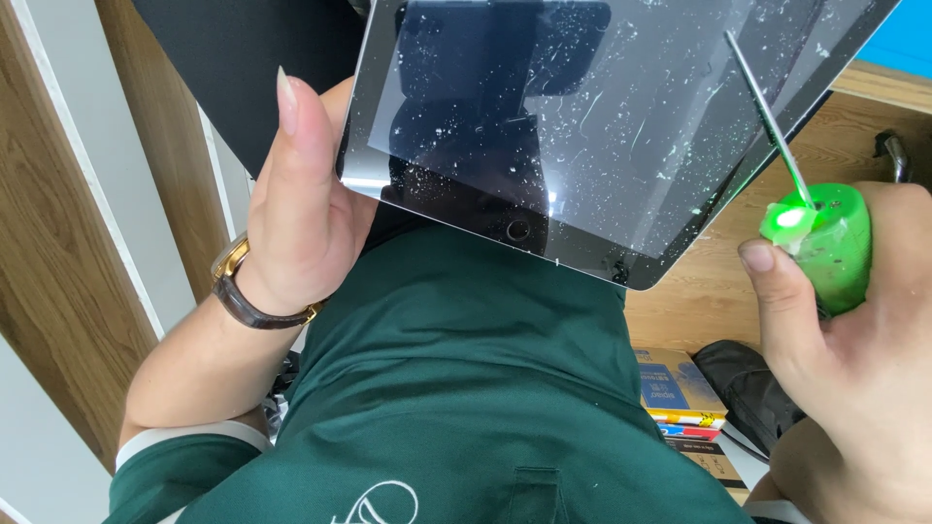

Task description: Using a handheld laser tool to separate a cracked screen from a tablet body at a repair bench.

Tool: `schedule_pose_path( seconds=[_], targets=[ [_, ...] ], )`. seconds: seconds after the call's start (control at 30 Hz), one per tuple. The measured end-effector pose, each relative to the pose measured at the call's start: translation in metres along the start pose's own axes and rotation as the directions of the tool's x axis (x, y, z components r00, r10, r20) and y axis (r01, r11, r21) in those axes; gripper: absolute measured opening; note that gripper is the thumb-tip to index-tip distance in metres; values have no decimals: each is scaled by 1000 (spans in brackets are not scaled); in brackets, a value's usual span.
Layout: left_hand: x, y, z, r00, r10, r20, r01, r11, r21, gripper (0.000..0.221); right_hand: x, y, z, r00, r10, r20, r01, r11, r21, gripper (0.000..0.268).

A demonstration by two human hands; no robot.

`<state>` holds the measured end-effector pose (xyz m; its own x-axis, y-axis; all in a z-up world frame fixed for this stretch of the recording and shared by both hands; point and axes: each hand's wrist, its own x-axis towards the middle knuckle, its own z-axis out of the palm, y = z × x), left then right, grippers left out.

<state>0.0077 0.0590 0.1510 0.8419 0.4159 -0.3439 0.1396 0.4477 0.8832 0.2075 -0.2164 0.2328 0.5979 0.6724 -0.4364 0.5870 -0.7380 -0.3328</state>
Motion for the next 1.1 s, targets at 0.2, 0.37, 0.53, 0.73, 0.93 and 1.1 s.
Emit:
schedule_pose_path(
  seconds=[0.2, 0.37, 0.53, 0.73, 0.93, 1.1],
  targets=[
    [0, -6, -3, 1000, -10, -1, 9, 999, -42, 79, 0, -2, 2, 999, 44, 5, -44, 998, 45, 34],
    [1, -7, -2, 1000, 4, 8, -4, 999, -49, 79, 2, -2, 3, 999, 37, 8, -37, 998, 58, 34],
    [2, -9, -4, 1000, 9, 25, -7, 997, -82, 78, 5, -5, 5, 998, 66, 18, -67, 988, 139, 34],
    [2, -11, -5, 998, 4, 55, 5, 988, -153, 75, 4, -4, 5, 998, 51, 24, -54, 991, 126, 33],
    [4, -12, -6, 998, -30, 54, 41, 978, -204, 77, 1, -3, 4, 998, 60, 16, -62, 989, 133, 30],
    [5, -6, -3, 999, 0, 52, 10, 983, -186, 73, -2, -3, 2, 998, 62, 6, -62, 995, 78, 31]
  ],
)
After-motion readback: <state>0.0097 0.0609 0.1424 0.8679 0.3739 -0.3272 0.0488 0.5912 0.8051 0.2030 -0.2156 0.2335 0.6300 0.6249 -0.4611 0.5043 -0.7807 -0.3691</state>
